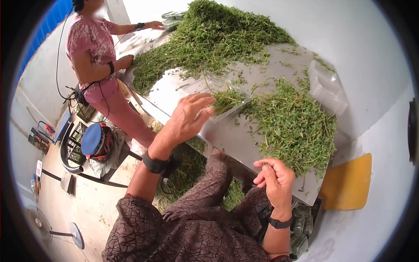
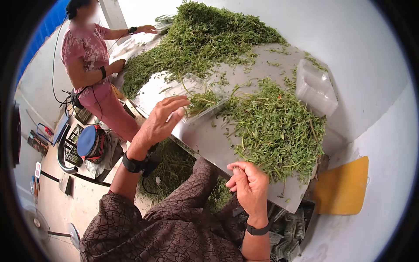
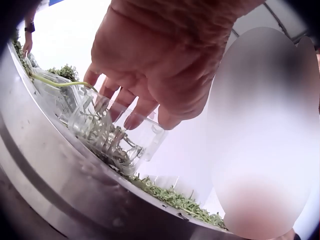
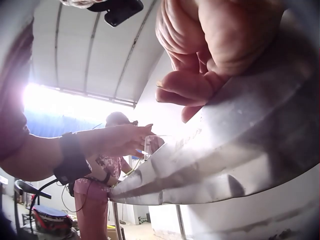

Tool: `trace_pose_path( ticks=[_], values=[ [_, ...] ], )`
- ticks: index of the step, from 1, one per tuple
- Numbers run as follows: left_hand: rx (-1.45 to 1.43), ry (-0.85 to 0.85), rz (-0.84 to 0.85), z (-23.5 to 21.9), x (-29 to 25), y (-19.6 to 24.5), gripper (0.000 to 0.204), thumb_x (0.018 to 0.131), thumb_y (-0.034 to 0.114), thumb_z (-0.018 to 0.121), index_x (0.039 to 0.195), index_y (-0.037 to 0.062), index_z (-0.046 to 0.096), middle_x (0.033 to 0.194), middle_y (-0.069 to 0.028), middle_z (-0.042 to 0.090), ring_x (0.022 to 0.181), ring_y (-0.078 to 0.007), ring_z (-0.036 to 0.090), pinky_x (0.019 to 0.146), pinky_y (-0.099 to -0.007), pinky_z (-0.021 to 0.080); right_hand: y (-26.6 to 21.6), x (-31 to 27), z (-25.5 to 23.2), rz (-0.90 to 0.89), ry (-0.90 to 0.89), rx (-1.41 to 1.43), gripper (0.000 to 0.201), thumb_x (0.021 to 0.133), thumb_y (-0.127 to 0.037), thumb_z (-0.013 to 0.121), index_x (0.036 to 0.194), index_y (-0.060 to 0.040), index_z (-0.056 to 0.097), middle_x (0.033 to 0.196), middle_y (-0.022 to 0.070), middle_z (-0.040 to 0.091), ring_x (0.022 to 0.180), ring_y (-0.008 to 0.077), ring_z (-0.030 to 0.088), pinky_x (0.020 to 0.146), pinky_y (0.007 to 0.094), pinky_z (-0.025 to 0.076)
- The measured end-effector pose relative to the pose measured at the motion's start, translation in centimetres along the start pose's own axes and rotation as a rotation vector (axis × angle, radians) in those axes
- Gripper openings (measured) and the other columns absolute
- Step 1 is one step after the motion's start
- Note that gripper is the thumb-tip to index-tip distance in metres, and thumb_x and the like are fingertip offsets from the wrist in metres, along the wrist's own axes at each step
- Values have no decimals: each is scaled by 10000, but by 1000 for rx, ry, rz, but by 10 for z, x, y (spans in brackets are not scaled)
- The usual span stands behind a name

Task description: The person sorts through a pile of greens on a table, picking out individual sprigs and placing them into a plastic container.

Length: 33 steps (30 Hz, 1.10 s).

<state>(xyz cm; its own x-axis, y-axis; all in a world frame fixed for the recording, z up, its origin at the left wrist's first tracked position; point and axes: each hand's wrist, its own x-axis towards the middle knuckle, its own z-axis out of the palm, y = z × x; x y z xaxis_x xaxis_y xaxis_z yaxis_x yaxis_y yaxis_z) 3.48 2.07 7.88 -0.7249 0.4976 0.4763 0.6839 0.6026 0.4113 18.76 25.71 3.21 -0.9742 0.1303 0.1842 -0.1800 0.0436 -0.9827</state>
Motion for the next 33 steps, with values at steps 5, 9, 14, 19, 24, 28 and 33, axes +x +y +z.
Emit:
trace_pose_path(
  ticks=[5, 9, 14, 19, 24, 28, 33],
  values=[
    [65, -170, 111, 11, 5, 18, 331, 849, 280, 643, 1062, 27, 643, 1143, -145, 610, 1184, -296, 514, 1100, -537, 219, 0, 0, 1, 12, 7, -18, 164, 949, -101, 531, 961, 26, 635, 667, 43, 623, 564, 69, 589, 500, 193, 470],
    [90, -278, 143, 9, 4, 11, 238, 778, 209, 706, 937, 37, 661, 1060, -100, 635, 1151, -270, 537, 1113, -531, 200, 0, -1, 2, 3, 45, -14, 165, 948, -100, 533, 964, 30, 633, 690, 48, 632, 569, 72, 593, 499, 192, 470],
    [152, -297, 229, -9, 0, 6, 263, 718, 204, 752, 909, 51, 655, 1002, -82, 645, 1133, -262, 547, 1127, -532, 184, -1, 0, 3, 25, 26, -26, 158, 947, -88, 532, 962, 34, 631, 731, 53, 644, 573, 72, 595, 496, 191, 469],
    [-15, 57, 270, 13, 4, 11, 368, 751, 270, 746, 1018, 42, 634, 987, -112, 652, 1145, -280, 545, 1122, -549, 187, 0, 1, 4, 17, 53, -41, 154, 945, -74, 523, 963, 33, 633, 701, 48, 638, 566, 69, 591, 490, 188, 461],
    [22, -296, 216, 10, 12, 10, 309, 814, 276, 695, 1007, 41, 640, 1020, -135, 652, 1149, -302, 547, 1129, -561, 162, -1, 0, 4, 18, 62, -48, 159, 946, -74, 518, 965, 33, 635, 653, 48, 627, 542, 63, 573, 490, 181, 450],
    [94, -351, 290, 3, 11, 5, 244, 829, 253, 670, 951, 42, 660, 1035, -133, 653, 1144, -305, 551, 1132, -571, 142, 0, 0, 5, 15, 74, -58, 164, 949, -79, 516, 964, 33, 635, 639, 49, 623, 539, 63, 570, 491, 180, 449],
    [-55, -39, 373, 0, -4, -1, 210, 817, 208, 664, 953, 47, 664, 1078, -104, 660, 1164, -305, 540, 1133, -558, 160, -1, 0, 6, 2, 95, -61, 177, 953, -90, 514, 967, 41, 632, 679, 57, 631, 556, 73, 581, 491, 183, 460]
  ],
)
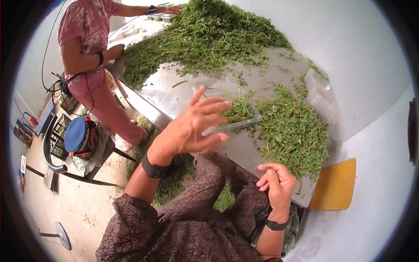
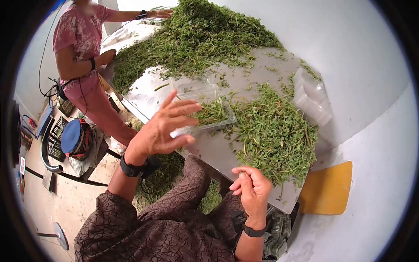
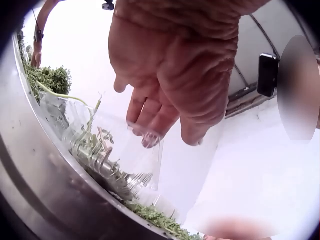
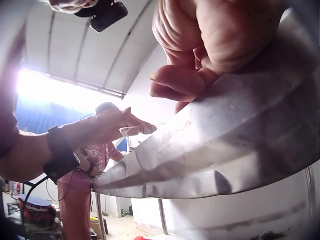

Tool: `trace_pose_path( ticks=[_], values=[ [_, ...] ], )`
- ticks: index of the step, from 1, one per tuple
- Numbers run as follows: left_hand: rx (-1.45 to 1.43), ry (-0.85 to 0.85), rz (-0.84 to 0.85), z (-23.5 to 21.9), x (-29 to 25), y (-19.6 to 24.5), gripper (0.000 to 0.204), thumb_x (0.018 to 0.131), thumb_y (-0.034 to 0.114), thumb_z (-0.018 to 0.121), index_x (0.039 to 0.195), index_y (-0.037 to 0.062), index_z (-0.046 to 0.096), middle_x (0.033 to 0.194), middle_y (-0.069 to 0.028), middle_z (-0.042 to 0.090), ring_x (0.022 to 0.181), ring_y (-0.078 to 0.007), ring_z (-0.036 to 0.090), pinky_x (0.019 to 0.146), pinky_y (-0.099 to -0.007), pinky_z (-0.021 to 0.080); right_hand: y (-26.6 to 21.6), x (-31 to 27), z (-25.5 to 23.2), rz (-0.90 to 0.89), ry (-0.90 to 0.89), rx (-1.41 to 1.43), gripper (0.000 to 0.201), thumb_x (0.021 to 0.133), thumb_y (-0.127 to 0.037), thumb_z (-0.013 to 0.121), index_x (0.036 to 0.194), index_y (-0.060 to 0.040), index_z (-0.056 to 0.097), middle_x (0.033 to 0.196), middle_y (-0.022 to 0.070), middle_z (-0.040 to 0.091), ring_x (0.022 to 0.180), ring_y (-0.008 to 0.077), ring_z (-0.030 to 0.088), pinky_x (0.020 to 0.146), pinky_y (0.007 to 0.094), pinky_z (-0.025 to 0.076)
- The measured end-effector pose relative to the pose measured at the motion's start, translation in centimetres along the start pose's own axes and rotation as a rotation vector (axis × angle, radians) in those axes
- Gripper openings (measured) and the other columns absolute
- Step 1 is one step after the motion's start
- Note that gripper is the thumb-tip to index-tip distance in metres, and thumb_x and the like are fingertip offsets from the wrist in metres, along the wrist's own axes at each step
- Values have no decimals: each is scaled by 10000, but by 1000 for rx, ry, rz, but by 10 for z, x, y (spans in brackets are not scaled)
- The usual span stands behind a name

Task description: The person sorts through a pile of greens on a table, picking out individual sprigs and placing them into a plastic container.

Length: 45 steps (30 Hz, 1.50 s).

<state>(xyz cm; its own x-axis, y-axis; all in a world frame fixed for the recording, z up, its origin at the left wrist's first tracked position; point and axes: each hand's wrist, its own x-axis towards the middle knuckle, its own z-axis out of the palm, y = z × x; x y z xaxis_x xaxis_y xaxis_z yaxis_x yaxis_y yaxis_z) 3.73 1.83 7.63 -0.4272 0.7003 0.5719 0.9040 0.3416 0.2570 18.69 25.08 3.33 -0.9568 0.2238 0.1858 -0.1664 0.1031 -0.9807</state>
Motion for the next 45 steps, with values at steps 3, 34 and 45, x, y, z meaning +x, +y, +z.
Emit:
trace_pose_path(
  ticks=[3, 34, 45],
  values=[
    [9, 237, -92, -14, -17, 3, 177, 793, 128, 657, 952, 49, 660, 1130, -131, 635, 1056, -314, 586, 1069, -504, 323, 1, -1, 0, -7, 2, 9, 178, 954, -92, 515, 971, 43, 631, 699, 59, 634, 563, 77, 585, 490, 185, 464],
    [8, -24, -36, -1, -10, -39, 262, 816, 8, 544, 1058, 31, 643, 1144, -111, 623, 1108, -315, 558, 1063, -483, 320, 4, -3, 8, -26, 82, -113, 172, 942, -104, 531, 961, 26, 642, 669, 43, 625, 548, 64, 561, 486, 177, 426],
    [53, 190, -103, -1, -17, -33, 228, 895, 92, 543, 1096, 62, 647, 1261, -131, 579, 1231, -320, 487, 1104, -507, 272, 4, -4, 8, -51, 85, -143, 166, 941, -98, 528, 958, 21, 644, 687, 40, 630, 559, 64, 569, 495, 184, 430]
  ],
)
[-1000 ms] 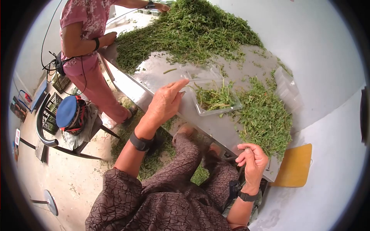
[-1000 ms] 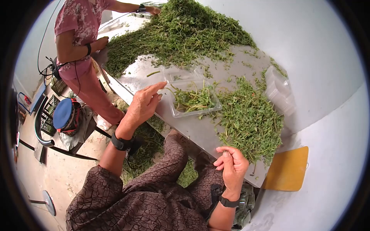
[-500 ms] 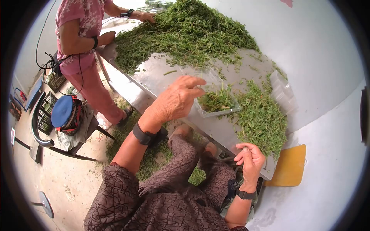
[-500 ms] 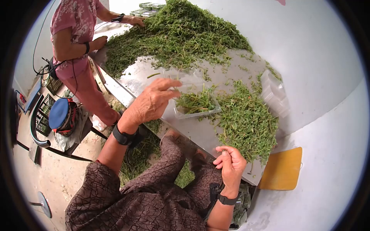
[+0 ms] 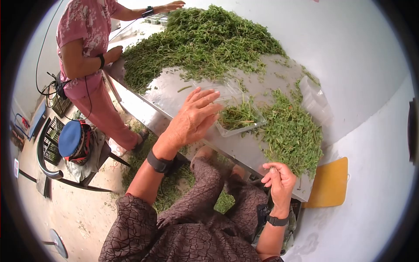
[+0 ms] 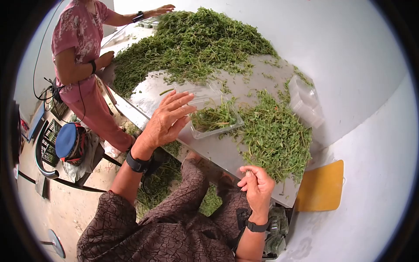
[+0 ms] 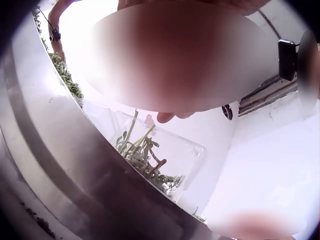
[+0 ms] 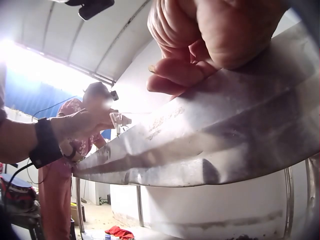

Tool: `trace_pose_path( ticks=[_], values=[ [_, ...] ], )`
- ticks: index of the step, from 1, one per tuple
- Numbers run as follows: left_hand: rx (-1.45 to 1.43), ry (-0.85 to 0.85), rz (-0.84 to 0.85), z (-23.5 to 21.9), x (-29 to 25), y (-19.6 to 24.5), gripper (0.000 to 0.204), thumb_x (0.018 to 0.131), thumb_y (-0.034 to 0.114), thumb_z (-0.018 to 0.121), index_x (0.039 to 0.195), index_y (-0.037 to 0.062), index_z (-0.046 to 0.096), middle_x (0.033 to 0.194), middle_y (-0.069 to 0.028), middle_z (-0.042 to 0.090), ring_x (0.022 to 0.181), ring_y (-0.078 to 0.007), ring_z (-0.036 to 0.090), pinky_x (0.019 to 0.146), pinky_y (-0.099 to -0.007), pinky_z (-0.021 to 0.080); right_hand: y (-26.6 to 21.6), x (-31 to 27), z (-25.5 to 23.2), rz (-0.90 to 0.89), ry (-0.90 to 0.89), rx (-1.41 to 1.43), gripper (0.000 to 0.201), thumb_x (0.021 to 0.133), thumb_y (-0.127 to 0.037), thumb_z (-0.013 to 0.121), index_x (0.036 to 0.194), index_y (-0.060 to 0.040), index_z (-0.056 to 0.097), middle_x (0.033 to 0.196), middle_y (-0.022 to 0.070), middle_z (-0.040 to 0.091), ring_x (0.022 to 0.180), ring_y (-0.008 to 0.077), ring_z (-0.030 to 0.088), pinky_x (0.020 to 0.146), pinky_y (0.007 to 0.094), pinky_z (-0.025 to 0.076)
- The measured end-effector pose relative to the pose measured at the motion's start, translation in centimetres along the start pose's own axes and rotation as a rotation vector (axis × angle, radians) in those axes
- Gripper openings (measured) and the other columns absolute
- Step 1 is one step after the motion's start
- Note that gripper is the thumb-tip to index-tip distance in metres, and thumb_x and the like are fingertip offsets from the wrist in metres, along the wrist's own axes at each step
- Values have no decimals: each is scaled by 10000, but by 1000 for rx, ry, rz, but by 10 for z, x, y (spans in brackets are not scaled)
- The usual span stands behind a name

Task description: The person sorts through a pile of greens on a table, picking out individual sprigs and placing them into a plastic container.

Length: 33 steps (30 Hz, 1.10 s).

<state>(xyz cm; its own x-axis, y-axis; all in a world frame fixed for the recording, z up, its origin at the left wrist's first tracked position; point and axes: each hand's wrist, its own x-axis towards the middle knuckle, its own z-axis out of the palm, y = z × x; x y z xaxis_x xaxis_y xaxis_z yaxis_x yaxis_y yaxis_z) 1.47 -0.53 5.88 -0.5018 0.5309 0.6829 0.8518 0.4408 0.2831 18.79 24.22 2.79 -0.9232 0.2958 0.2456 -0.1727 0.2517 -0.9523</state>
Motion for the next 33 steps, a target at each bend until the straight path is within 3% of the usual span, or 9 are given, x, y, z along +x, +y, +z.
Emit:
trace_pose_path(
  ticks=[3, 5, 9, 14, 15, 21, 25, 27, 33],
  values=[
    [20, 126, -2, -1, -7, 2, 207, 894, 72, 539, 1068, 55, 650, 1250, -138, 581, 1224, -335, 490, 1066, -485, 334, 1, -1, 0, -1, 1, 9, 165, 942, -96, 527, 958, 20, 644, 676, 35, 626, 560, 62, 568, 496, 183, 429],
    [-156, 242, -112, 3, -13, -1, 197, 866, 102, 586, 1044, 60, 659, 1192, -140, 593, 1197, -341, 497, 1045, -465, 366, 1, -1, 0, 2, 4, -2, 164, 943, -93, 525, 958, 17, 644, 660, 29, 618, 560, 59, 565, 497, 182, 427],
    [-143, 213, -111, 7, -21, -3, 217, 921, 153, 514, 1046, 39, 650, 1208, -148, 597, 1197, -362, 499, 991, -461, 405, 0, -1, 0, -6, 1, -5, 164, 944, -91, 522, 960, 15, 645, 647, 23, 611, 561, 57, 563, 497, 180, 425],
    [-40, 0, -7, 11, -14, 1, 256, 944, 205, 474, 1004, 30, 652, 1113, -122, 621, 1195, -335, 495, 1059, -491, 334, 0, -1, 1, -24, 5, 12, 165, 946, -92, 520, 959, 15, 646, 656, 27, 613, 563, 59, 568, 497, 182, 429],
    [-58, 17, -13, 13, -12, 3, 276, 956, 231, 452, 964, 41, 651, 1035, -104, 625, 1167, -316, 507, 1099, -507, 267, 1, -1, 1, -23, 6, 12, 165, 946, -92, 520, 959, 15, 646, 656, 27, 613, 563, 59, 568, 497, 182, 429],
    [31, -177, -14, 8, 2, 8, 271, 937, 248, 488, 828, 52, 641, 918, -81, 602, 1081, -294, 532, 1089, -515, 250, 1, -1, 2, -37, 11, 8, 154, 941, -79, 526, 952, 20, 643, 680, 31, 623, 567, 62, 574, 498, 183, 437],
    [24, -149, -9, 4, 4, 11, 270, 930, 252, 494, 858, 45, 652, 968, -98, 600, 1110, -297, 520, 1088, -510, 253, 2, -1, 1, -30, -5, 20, 134, 931, -59, 534, 950, 16, 644, 720, 31, 633, 575, 63, 581, 499, 184, 440],
    [-30, 72, 53, 4, 1, 11, 267, 922, 258, 503, 914, 42, 660, 1061, -119, 593, 1150, -312, 501, 1085, -507, 259, 2, -1, 1, -30, -1, 24, 130, 929, -53, 535, 949, 13, 645, 732, 31, 636, 577, 63, 582, 499, 184, 441],
    [-19, 51, 43, 11, -11, 8, 349, 954, 309, 438, 1014, 41, 653, 1189, -136, 586, 1222, -331, 464, 1086, -505, 260, 3, -1, 0, -23, -33, 12, 160, 931, -50, 500, 965, 30, 634, 791, 55, 657, 571, 63, 570, 498, 178, 428]
  ],
)
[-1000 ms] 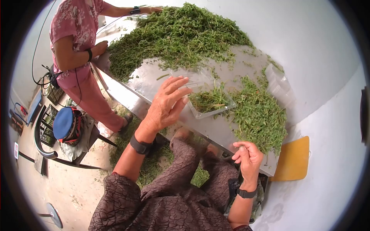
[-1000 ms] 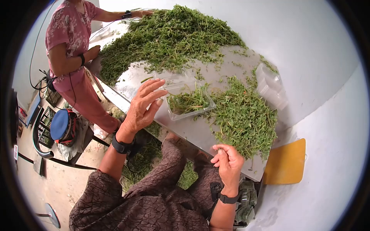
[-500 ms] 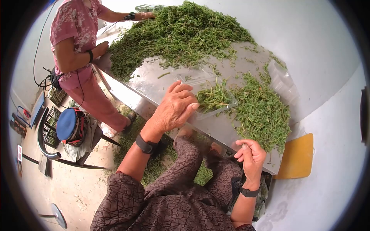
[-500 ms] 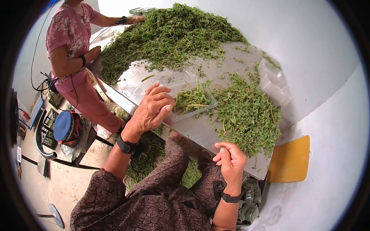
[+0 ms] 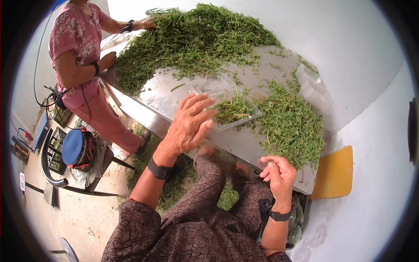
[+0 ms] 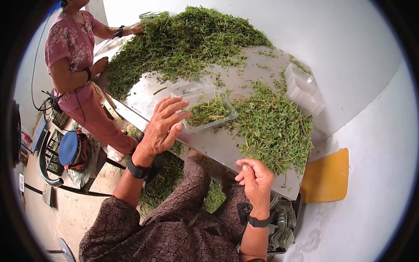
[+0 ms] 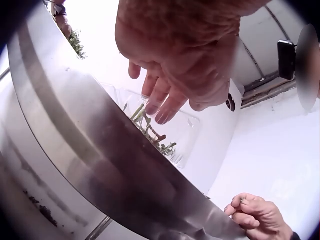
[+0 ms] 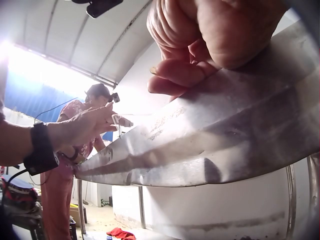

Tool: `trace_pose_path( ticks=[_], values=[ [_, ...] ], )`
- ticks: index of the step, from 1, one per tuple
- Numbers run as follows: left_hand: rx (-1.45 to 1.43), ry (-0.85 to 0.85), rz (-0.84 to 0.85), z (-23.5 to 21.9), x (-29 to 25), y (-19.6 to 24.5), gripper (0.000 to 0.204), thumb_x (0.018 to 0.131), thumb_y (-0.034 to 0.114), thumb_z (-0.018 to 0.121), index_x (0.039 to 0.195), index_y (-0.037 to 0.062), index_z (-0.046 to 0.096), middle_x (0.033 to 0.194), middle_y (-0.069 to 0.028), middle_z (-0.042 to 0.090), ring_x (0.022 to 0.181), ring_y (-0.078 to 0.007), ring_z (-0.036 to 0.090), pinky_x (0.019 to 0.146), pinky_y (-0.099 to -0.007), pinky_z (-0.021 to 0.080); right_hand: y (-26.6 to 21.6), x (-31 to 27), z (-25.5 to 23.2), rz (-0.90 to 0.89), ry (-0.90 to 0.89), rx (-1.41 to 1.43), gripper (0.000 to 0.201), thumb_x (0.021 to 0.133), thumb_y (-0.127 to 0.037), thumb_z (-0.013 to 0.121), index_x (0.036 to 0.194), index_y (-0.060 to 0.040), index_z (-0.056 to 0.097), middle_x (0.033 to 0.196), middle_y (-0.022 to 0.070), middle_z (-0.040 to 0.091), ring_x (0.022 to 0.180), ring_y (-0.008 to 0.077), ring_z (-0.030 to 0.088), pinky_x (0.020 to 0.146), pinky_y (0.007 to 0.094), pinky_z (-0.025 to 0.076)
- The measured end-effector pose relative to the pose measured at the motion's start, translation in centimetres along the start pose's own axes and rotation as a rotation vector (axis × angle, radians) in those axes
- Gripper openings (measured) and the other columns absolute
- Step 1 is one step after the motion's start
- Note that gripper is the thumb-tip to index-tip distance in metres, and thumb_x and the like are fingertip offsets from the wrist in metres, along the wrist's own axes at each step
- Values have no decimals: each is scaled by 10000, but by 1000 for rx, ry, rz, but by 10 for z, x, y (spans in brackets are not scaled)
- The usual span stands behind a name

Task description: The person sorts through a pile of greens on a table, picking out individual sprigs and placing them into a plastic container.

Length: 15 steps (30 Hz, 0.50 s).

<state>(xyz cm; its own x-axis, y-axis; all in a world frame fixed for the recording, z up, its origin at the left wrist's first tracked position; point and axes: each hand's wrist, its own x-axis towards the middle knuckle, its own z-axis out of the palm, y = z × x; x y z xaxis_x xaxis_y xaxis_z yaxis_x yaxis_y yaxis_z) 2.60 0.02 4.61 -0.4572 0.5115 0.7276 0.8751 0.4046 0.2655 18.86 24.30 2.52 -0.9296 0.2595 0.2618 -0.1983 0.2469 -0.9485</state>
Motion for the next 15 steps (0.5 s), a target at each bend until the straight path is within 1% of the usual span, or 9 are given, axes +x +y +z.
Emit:
trace_pose_path(
  ticks=[1, 3, 5, 7, 9, 11, 13, 14, 15],
  values=[
    [-1, 1, -2, 2, -2, 0, 349, 954, 309, 438, 1014, 41, 653, 1189, -136, 586, 1222, -331, 464, 1086, -505, 260, 0, 0, 0, -1, 5, -2, 161, 932, -53, 500, 965, 30, 634, 806, 57, 660, 573, 62, 570, 497, 177, 426],
    [5, -200, -64, 6, -5, -1, 348, 954, 304, 437, 1059, 49, 649, 1207, -135, 583, 1244, -334, 452, 1099, -503, 247, 0, -1, 1, -4, 5, -8, 162, 932, -57, 501, 965, 30, 634, 821, 59, 664, 575, 62, 571, 496, 176, 425],
    [-9, -178, -77, 8, -6, -2, 365, 937, 332, 464, 1095, 54, 639, 1239, -128, 570, 1264, -326, 437, 1108, -502, 239, -1, 0, 1, -2, 14, -1, 162, 933, -62, 504, 965, 30, 634, 830, 61, 664, 578, 63, 573, 499, 175, 426],
    [-13, -30, -4, 9, -7, 0, 390, 910, 358, 497, 1122, 58, 628, 1294, -136, 534, 1282, -341, 415, 1093, -510, 255, -1, 0, 0, -1, 9, -10, 163, 933, -64, 506, 965, 31, 633, 840, 66, 667, 578, 64, 573, 500, 175, 429],
    [-40, 12, -4, 9, -8, 1, 405, 901, 369, 502, 1135, 61, 622, 1316, -142, 514, 1287, -352, 405, 1081, -513, 267, -1, 1, 0, 1, 4, -21, 164, 933, -66, 507, 966, 33, 633, 850, 70, 670, 579, 66, 574, 501, 176, 431],
    [-79, 55, -3, 13, -10, 4, 420, 893, 380, 507, 1148, 64, 616, 1338, -148, 495, 1292, -364, 396, 1068, -517, 280, -2, 1, 1, 9, 21, -4, 151, 938, -76, 526, 959, 14, 646, 670, 27, 619, 570, 64, 573, 509, 188, 437],
    [-65, 84, 9, 19, -13, 6, 355, 860, 315, 567, 1105, 63, 618, 1340, -156, 487, 1282, -378, 401, 1041, -521, 306, -2, 1, 0, 18, 25, 0, 155, 939, -81, 526, 959, 17, 645, 687, 32, 627, 572, 66, 574, 508, 188, 437],
    [-75, 91, 3, 21, -13, 6, 355, 860, 315, 567, 1105, 63, 618, 1340, -156, 487, 1282, -378, 401, 1041, -521, 306, -2, 1, 0, 22, 26, 19, 160, 940, -86, 525, 959, 20, 644, 703, 37, 635, 575, 67, 575, 508, 188, 437],
    [-97, 89, 25, 23, -13, 5, 308, 816, 243, 602, 1065, 63, 619, 1325, -152, 498, 1274, -373, 411, 1038, -520, 310, -3, 1, 1, 22, 23, 6, 160, 940, -86, 525, 959, 20, 644, 703, 37, 635, 575, 67, 575, 508, 188, 437]
  ],
)
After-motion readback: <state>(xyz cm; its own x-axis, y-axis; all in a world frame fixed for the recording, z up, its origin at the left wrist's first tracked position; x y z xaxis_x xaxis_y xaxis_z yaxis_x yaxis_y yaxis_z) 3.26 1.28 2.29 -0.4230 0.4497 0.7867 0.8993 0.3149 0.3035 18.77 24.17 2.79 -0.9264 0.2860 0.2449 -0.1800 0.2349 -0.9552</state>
